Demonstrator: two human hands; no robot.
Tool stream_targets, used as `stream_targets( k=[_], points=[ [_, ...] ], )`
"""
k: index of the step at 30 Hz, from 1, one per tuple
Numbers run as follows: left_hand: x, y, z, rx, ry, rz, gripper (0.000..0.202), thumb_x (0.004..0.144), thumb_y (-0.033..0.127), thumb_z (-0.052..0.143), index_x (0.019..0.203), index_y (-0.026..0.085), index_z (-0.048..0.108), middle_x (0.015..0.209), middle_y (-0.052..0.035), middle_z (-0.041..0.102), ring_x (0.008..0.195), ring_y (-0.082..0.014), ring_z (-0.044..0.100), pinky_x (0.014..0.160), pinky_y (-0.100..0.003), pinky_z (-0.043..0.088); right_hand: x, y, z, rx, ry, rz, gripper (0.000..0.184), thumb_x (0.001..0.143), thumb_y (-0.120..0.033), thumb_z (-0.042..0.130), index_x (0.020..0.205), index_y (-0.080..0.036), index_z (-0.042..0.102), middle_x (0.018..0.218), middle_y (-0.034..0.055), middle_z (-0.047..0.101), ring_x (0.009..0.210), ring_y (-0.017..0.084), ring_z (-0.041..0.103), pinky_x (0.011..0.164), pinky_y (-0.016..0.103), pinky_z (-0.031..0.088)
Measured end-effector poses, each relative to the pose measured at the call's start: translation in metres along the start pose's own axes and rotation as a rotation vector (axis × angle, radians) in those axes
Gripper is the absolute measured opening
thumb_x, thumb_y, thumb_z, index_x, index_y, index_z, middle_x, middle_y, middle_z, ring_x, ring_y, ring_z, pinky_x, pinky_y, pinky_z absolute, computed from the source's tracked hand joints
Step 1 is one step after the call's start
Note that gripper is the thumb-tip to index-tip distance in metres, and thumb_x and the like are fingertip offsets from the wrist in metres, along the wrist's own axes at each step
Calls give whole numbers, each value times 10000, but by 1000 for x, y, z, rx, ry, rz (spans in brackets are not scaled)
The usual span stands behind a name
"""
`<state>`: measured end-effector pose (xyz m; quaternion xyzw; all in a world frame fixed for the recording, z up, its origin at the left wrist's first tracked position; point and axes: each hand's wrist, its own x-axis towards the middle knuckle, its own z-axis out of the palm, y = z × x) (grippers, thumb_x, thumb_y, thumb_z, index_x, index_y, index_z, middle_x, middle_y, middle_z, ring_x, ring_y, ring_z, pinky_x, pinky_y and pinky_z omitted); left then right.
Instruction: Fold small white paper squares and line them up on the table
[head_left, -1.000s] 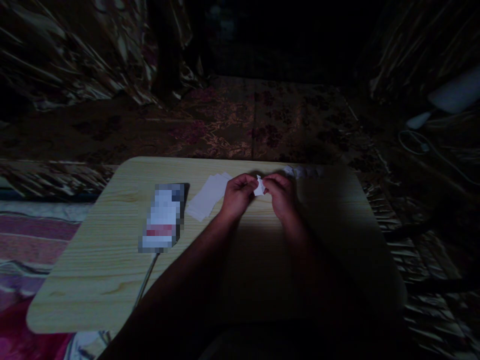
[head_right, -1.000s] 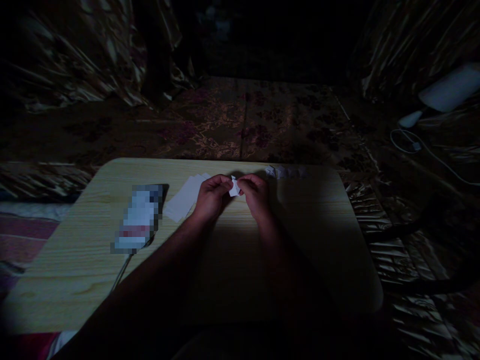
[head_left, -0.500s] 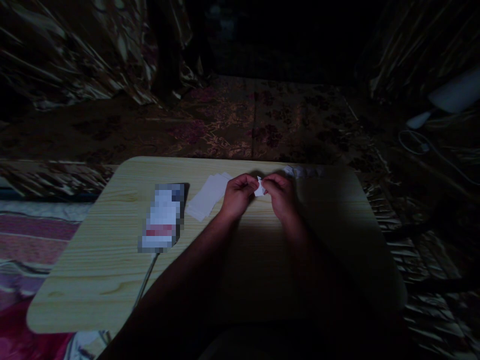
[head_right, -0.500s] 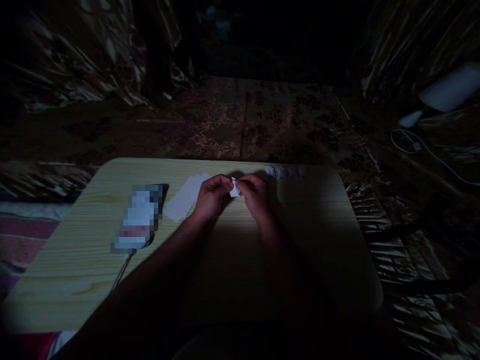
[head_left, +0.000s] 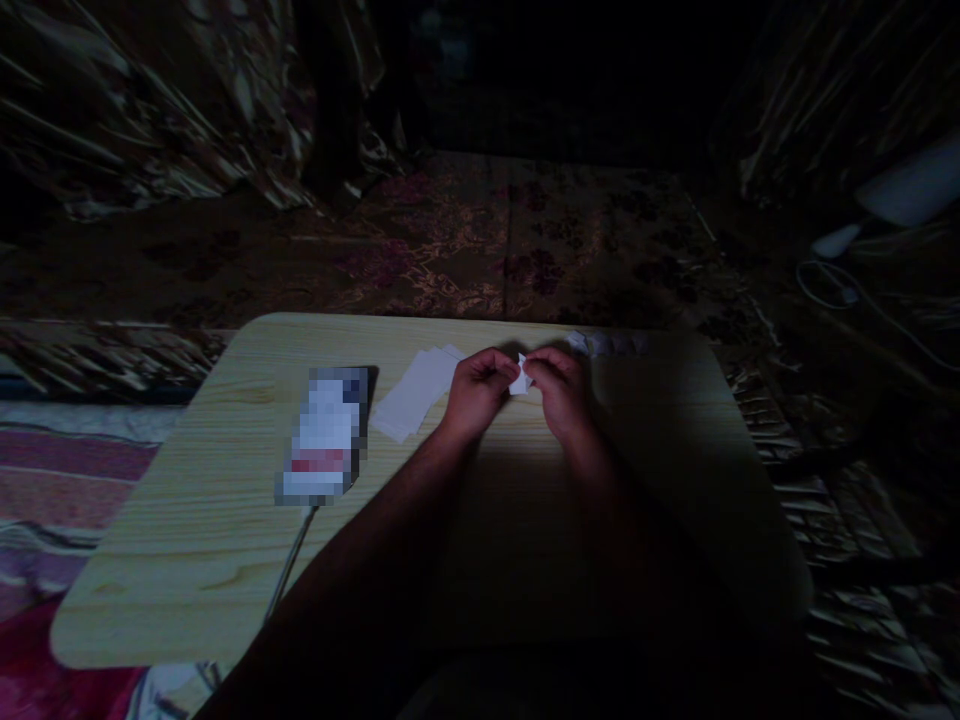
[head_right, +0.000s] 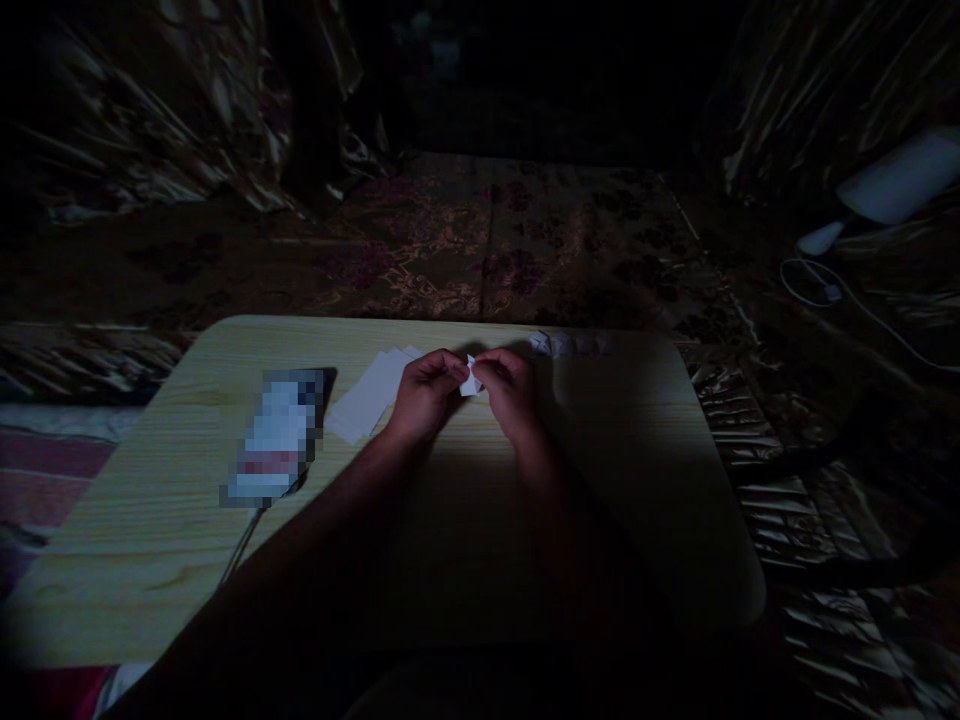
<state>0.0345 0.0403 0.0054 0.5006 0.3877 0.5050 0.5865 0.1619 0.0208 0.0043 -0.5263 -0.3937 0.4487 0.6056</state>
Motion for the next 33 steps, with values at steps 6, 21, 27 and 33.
stream_targets(
  k=[6,21,27,33],
  points=[
    [-2,2,1,62,14,4,120,735,252,730,662,173,676,632,4,630,582,-121,499,582,-265,378,1,3,-1,7,-21,-56,125,703,-324,682,716,-200,668,616,-32,581,595,120,508,565,264,392],
    [-2,1,0,82,3,7,86,713,233,730,672,173,683,666,-4,652,606,-127,520,598,-262,394,-1,-1,0,-62,7,-56,118,699,-338,675,717,-223,657,637,-26,584,623,142,524,586,289,424],
    [-3,3,2,93,-14,22,53,713,203,713,683,173,681,651,4,646,593,-121,520,596,-256,400,-1,-1,0,-69,10,-63,121,697,-323,684,716,-205,669,604,-31,571,596,132,507,556,273,395],
    [-3,3,3,97,28,37,76,731,230,696,684,178,665,648,9,629,597,-122,514,602,-258,401,0,2,1,-32,24,-40,148,690,-338,699,743,-202,680,622,-31,595,601,128,508,571,272,397]
  ],
)
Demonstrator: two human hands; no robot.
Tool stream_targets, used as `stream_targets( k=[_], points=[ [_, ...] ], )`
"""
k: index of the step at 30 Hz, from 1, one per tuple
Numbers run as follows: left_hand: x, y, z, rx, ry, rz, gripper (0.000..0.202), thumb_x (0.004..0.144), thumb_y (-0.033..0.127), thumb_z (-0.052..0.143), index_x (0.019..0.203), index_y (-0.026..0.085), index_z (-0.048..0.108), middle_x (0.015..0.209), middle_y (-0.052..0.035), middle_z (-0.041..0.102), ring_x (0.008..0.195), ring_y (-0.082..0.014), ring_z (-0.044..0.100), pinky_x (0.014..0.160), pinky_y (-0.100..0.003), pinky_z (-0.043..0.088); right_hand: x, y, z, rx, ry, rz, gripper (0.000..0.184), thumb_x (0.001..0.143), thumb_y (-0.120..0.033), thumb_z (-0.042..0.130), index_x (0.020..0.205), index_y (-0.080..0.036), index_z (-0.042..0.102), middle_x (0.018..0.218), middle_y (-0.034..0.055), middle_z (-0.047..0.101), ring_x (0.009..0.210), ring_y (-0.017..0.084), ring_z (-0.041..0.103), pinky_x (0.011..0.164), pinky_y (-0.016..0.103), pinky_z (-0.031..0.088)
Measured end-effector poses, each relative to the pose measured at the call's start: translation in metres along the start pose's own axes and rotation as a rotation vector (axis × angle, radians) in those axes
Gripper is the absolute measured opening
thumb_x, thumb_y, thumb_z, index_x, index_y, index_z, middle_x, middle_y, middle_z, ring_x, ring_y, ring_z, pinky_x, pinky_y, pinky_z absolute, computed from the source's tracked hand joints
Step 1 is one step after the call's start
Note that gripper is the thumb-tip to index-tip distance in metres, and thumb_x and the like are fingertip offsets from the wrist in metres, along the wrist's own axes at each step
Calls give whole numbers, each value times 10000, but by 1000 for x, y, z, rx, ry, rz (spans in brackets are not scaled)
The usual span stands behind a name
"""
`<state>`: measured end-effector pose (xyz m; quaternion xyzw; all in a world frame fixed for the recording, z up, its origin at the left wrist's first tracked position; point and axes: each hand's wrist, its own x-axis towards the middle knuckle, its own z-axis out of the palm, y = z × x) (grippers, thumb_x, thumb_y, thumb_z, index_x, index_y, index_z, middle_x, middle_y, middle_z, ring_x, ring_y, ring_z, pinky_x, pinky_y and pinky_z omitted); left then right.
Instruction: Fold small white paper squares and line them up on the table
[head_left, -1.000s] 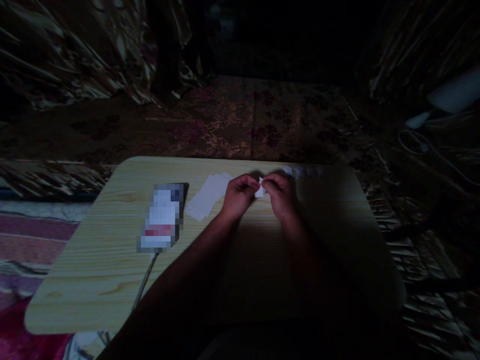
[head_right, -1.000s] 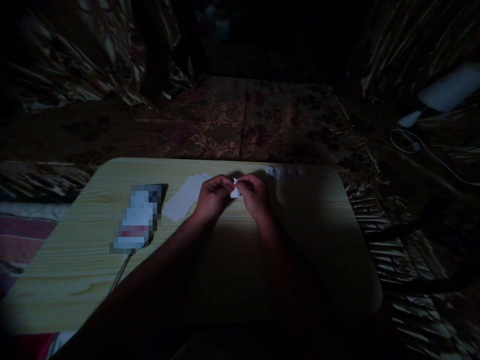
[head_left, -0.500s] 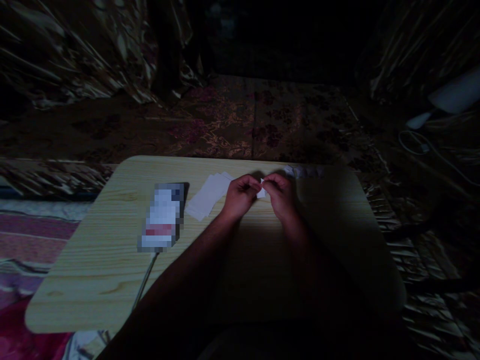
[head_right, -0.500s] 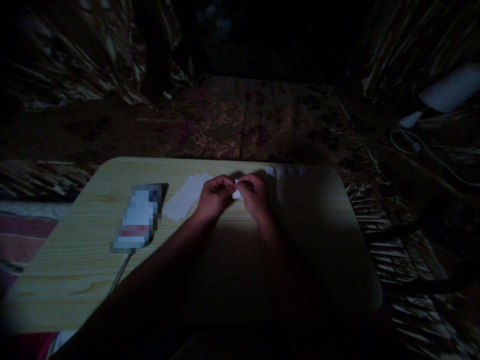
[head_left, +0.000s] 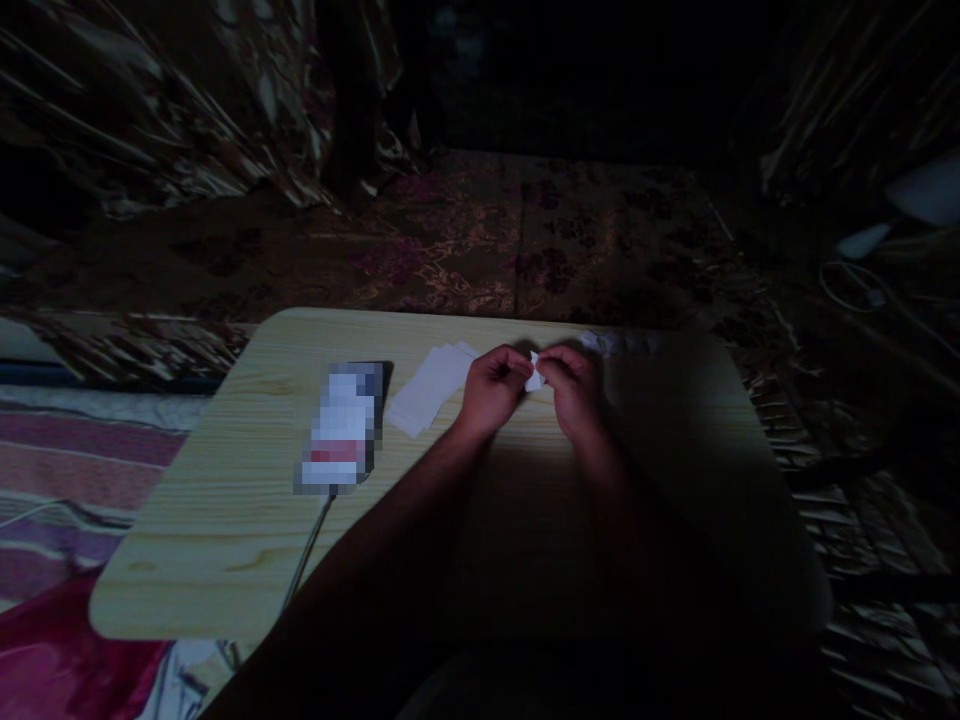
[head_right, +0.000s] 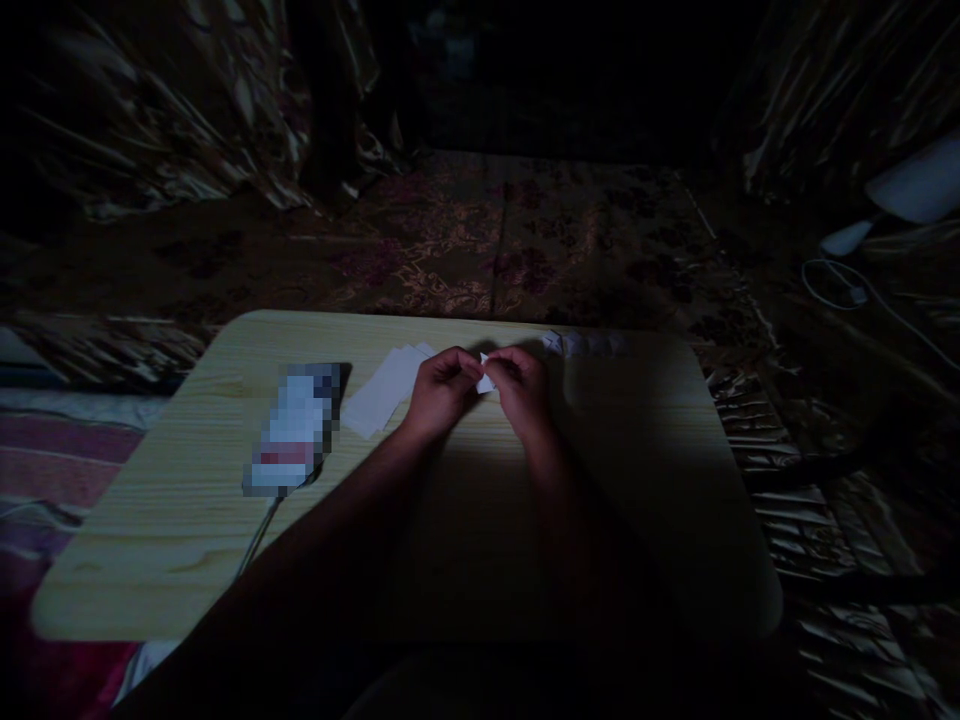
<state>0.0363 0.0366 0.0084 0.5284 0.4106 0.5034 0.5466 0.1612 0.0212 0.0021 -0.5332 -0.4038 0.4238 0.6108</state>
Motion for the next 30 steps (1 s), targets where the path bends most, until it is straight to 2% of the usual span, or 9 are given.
stream_targets(
  k=[7,12,19,24,30],
  points=[
    [-2,-3,0,65,3,28,137,792,292,690,724,175,669,660,4,628,604,-120,511,594,-254,397,1,2,-2,-43,1,-45,101,699,-293,668,725,-196,675,611,-35,584,591,121,502,579,275,393],
    [-1,-2,0,54,21,20,173,812,335,693,757,172,672,714,-7,656,640,-124,535,620,-254,422,1,1,-1,-16,-10,-16,144,704,-319,711,763,-190,691,594,-33,604,575,128,536,585,283,421],
    [0,-3,1,-9,66,-21,183,784,339,727,763,182,636,681,12,624,588,-103,504,583,-245,401,2,4,-1,92,-30,4,152,715,-289,697,837,-198,706,644,-26,640,563,125,558,599,294,447],
    [4,-5,0,-112,152,-36,161,767,297,726,750,181,614,654,23,607,558,-92,491,564,-242,395,3,5,0,162,-29,-14,215,709,-281,717,906,-203,684,638,-36,635,570,120,552,612,292,455],
    [4,-4,1,-161,104,-33,172,730,270,758,709,171,619,648,23,620,557,-82,514,558,-226,401,3,1,2,111,-1,-23,162,700,-279,720,836,-195,694,620,-29,636,582,125,566,596,285,467]
  ],
)
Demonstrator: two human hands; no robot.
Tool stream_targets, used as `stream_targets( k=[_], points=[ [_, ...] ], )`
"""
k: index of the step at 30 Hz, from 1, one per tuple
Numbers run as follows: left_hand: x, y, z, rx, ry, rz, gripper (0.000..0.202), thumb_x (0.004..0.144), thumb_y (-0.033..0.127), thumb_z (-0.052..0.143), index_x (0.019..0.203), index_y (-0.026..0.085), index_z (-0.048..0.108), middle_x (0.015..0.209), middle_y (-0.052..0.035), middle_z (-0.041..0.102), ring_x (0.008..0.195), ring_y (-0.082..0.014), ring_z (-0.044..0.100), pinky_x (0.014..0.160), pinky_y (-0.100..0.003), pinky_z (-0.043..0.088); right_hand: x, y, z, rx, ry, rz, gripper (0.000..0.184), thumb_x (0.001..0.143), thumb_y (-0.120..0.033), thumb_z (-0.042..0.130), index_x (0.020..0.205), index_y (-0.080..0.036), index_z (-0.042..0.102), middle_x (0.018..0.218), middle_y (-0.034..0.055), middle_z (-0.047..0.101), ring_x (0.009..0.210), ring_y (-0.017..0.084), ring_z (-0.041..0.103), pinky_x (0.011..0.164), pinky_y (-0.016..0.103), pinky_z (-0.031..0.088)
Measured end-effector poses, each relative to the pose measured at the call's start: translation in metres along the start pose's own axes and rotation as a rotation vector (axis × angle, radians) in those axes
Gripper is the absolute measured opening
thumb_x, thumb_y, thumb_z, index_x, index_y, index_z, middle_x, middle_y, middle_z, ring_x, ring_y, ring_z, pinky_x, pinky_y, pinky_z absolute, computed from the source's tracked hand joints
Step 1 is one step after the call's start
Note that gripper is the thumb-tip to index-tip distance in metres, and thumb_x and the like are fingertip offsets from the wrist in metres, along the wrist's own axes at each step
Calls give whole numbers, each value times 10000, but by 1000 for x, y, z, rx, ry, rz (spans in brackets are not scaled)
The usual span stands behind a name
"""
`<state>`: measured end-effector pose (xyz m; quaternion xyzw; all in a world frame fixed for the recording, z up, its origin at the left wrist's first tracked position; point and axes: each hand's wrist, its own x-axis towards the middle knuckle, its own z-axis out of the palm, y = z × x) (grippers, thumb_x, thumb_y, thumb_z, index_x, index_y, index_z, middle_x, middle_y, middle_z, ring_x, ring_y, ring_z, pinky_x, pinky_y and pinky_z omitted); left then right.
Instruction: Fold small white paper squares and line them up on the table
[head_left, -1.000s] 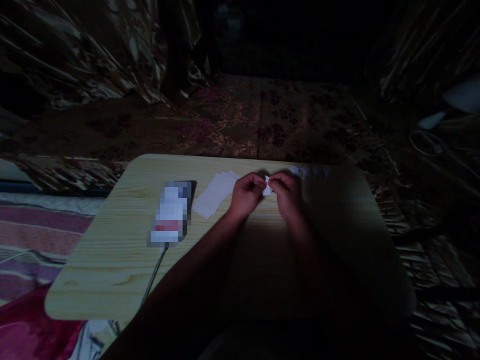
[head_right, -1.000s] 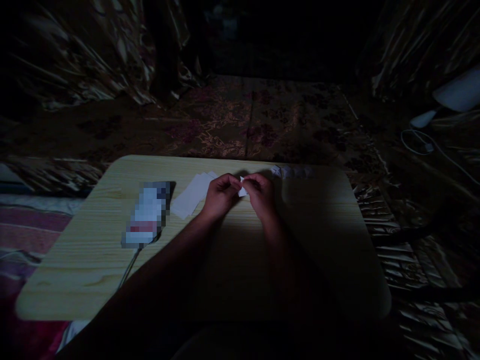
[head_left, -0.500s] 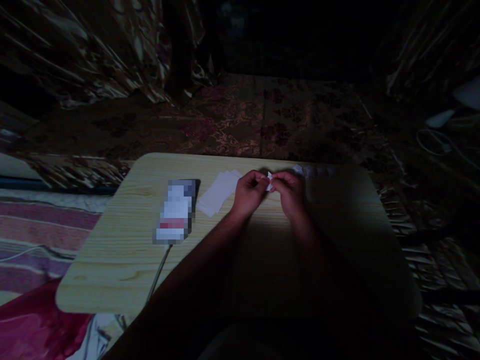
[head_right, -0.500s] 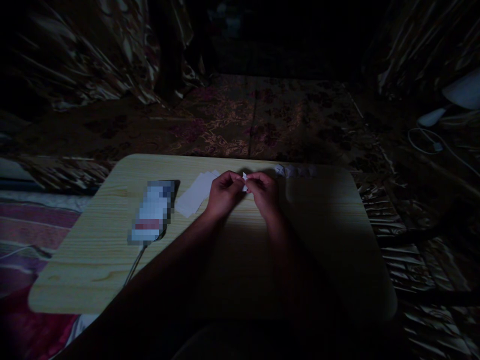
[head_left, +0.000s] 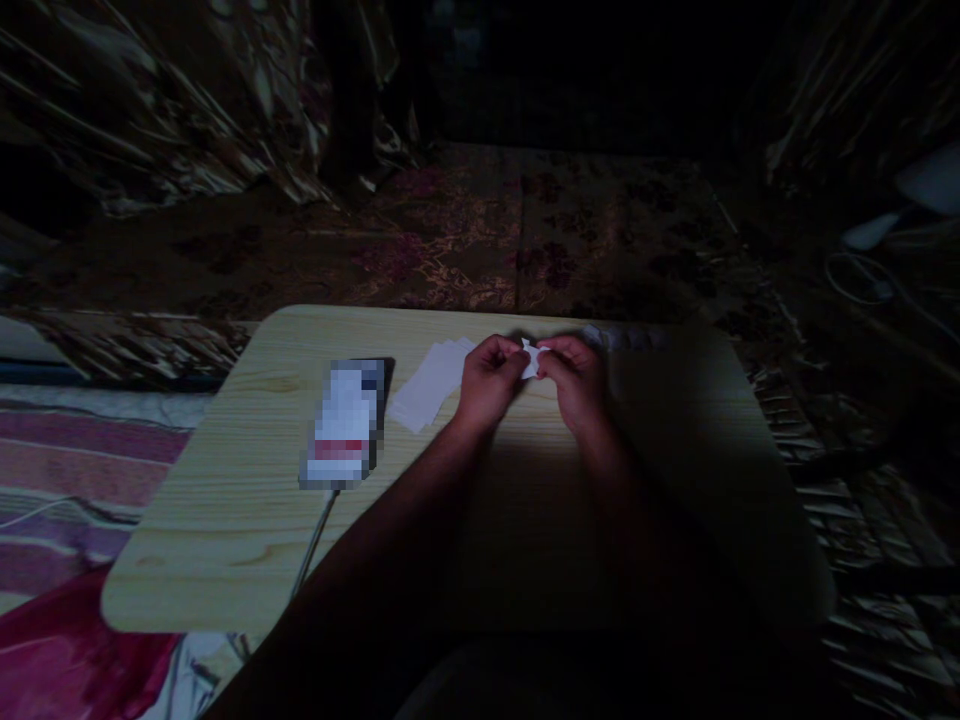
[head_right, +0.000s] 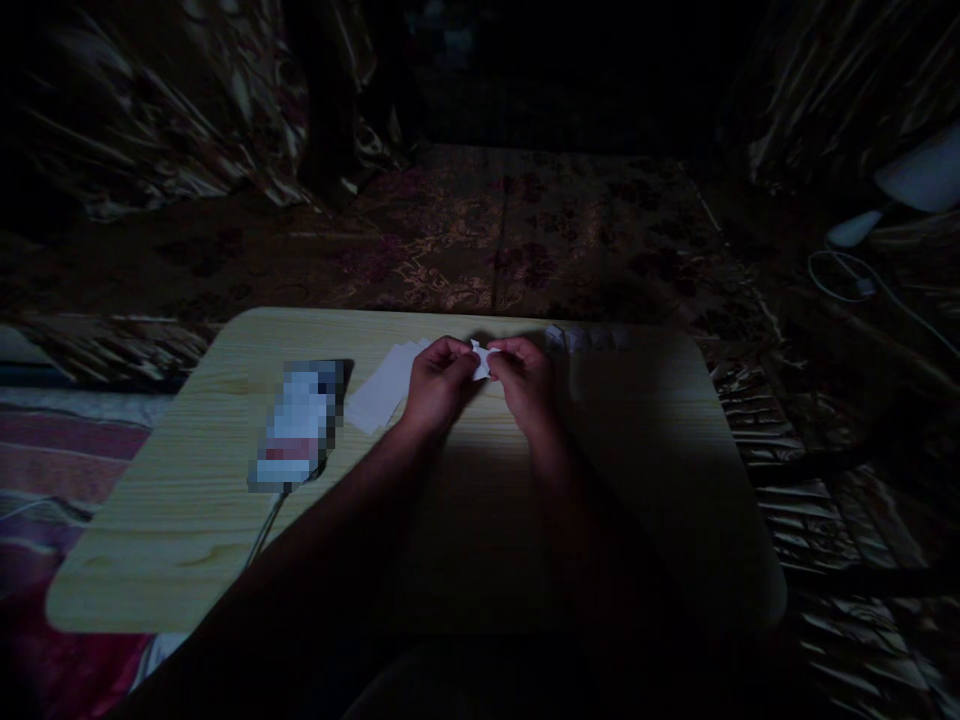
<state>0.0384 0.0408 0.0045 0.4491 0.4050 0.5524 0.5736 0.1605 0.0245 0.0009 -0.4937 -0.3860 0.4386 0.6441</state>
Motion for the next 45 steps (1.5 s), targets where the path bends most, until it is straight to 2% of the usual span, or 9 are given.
stream_targets(
  k=[5,8,10,15,20,26,30,37,45],
  points=[
    [-1,4,2,-98,-1,-24,209,717,287,782,877,180,699,684,15,670,582,-104,581,570,-234,448,-2,-1,0,-22,-39,17,179,695,-292,740,841,-189,723,646,-17,660,602,129,580,596,283,483],
    [-1,4,2,-39,1,-47,190,695,287,802,806,159,715,662,3,677,551,-93,570,547,-224,436,-1,2,0,26,-41,0,254,684,-295,766,910,-188,720,773,9,715,679,143,625,623,284,504],
    [1,3,1,-43,31,-52,181,679,274,810,766,157,703,622,13,658,501,-76,529,501,-210,397,1,4,-2,35,9,-33,284,691,-303,765,947,-195,708,825,15,721,709,149,635,618,281,505],
    [3,0,1,-156,119,-56,225,657,221,810,834,170,680,624,15,671,496,-84,556,476,-203,402,1,1,-4,-96,222,-156,155,717,-307,730,815,-199,677,726,-16,668,645,123,574,601,264,466],
    [1,2,3,-136,121,-39,381,669,210,801,1041,176,725,699,-4,714,567,-106,632,523,-220,478,-7,-9,1,-230,183,-131,164,729,-345,729,713,-188,687,613,-26,624,595,121,533,583,263,433],
    [1,2,6,-114,140,-28,198,641,215,813,805,160,715,702,-22,733,607,-123,677,562,-230,525,-9,-12,6,-214,91,-47,185,752,-355,707,683,-185,719,612,-12,643,598,124,543,593,266,425],
    [0,1,6,-120,109,-18,198,642,221,823,786,168,698,705,-14,734,601,-116,670,572,-232,538,-8,-9,5,-130,46,26,207,758,-381,710,691,-185,718,581,-23,603,560,109,503,556,257,391],
    [-4,0,7,-25,53,-42,171,679,248,813,765,167,689,693,-7,725,551,-100,634,547,-220,516,-7,-5,7,-29,75,87,166,722,-346,723,710,-183,694,589,-18,623,532,102,487,526,248,390],
    [-5,2,8,41,53,-80,119,700,241,789,695,156,706,637,-21,714,539,-114,637,539,-220,506,-6,1,5,-76,73,79,157,724,-335,698,747,-183,668,606,-24,626,519,93,465,504,234,379]
  ],
)
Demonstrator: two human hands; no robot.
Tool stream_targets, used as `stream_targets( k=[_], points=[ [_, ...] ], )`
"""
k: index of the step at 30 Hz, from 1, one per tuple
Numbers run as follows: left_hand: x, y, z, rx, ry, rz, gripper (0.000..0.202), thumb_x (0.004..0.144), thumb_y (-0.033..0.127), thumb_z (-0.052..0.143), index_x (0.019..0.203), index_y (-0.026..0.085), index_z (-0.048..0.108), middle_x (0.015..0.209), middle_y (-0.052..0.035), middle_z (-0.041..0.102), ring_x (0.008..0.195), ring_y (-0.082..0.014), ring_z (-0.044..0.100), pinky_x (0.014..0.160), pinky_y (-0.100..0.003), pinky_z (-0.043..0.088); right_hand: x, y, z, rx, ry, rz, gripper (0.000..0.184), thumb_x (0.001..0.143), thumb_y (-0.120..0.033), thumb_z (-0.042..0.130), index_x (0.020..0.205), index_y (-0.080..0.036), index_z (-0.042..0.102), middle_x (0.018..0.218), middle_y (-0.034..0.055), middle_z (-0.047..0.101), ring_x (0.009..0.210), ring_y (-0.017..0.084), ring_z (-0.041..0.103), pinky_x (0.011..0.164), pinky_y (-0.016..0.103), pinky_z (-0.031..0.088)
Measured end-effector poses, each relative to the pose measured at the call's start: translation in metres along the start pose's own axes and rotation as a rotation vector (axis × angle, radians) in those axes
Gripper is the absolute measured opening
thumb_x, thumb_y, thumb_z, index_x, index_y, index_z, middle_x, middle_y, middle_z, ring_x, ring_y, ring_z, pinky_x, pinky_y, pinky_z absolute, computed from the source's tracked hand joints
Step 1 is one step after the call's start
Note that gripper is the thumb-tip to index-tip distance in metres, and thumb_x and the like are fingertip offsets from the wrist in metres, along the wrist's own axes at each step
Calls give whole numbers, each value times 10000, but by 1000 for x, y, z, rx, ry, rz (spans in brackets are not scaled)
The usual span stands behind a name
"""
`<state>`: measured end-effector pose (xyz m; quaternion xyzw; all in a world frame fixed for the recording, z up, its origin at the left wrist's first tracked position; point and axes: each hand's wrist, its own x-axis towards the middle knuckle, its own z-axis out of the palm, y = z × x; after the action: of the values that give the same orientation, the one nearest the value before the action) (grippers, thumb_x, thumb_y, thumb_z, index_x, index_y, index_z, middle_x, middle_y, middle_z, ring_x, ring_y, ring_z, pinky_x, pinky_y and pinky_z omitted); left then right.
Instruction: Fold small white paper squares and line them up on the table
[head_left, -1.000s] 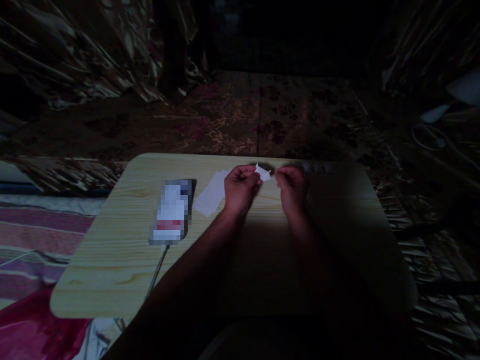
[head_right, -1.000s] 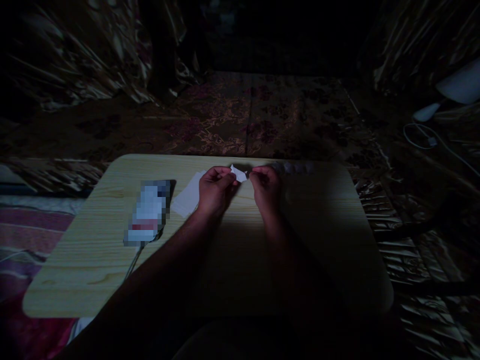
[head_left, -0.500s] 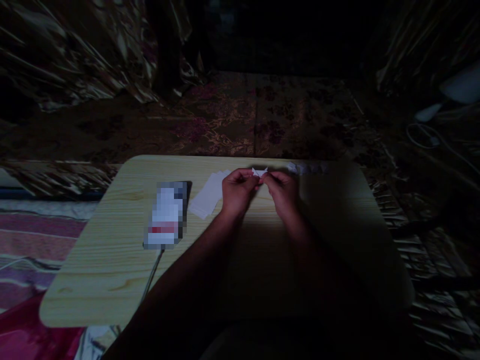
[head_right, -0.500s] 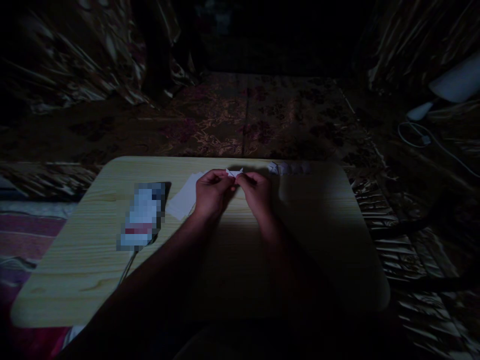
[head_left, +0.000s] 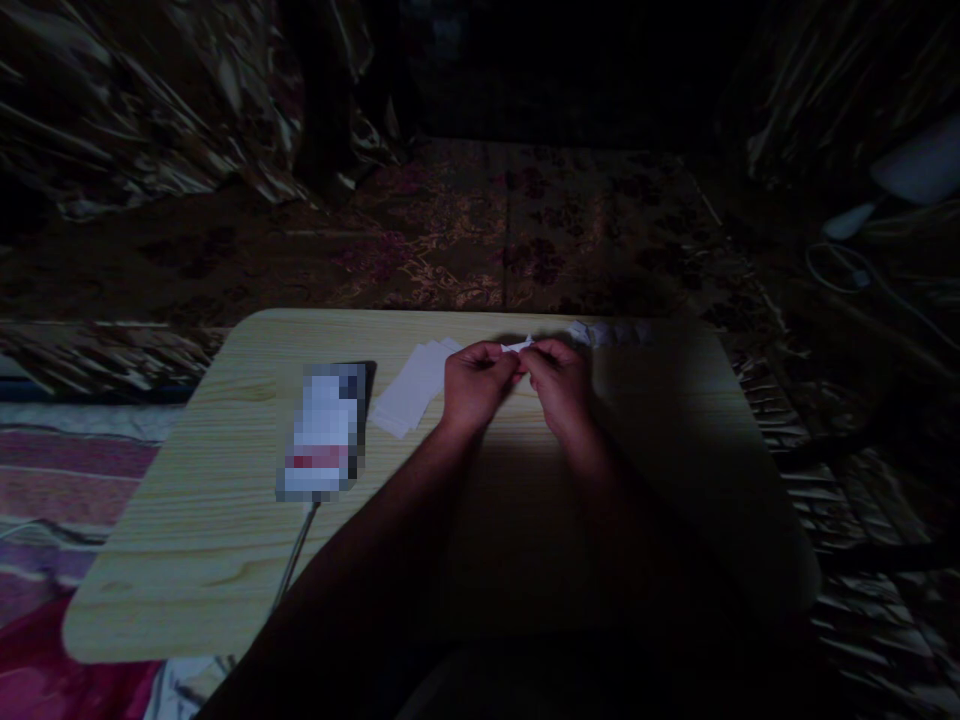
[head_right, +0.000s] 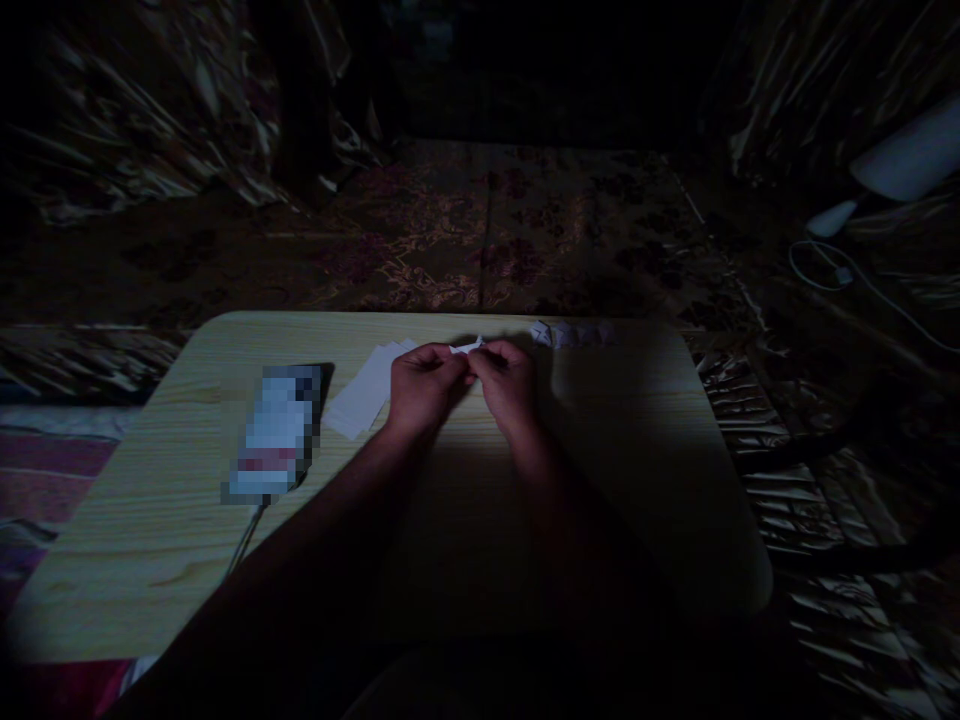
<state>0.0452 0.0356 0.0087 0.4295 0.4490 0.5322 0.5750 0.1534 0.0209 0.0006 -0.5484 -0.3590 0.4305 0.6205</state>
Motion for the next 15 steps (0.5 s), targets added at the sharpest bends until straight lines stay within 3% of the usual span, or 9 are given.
stream_targets(
  k=[15],
  points=[
    [-1,0,0,-15,20,-11,122,691,221,792,659,160,691,624,-24,710,553,-137,665,550,-229,516,1,-1,-1,-44,6,-48,149,718,-322,693,716,-178,652,536,-55,539,490,83,440,490,226,354]
  ],
)
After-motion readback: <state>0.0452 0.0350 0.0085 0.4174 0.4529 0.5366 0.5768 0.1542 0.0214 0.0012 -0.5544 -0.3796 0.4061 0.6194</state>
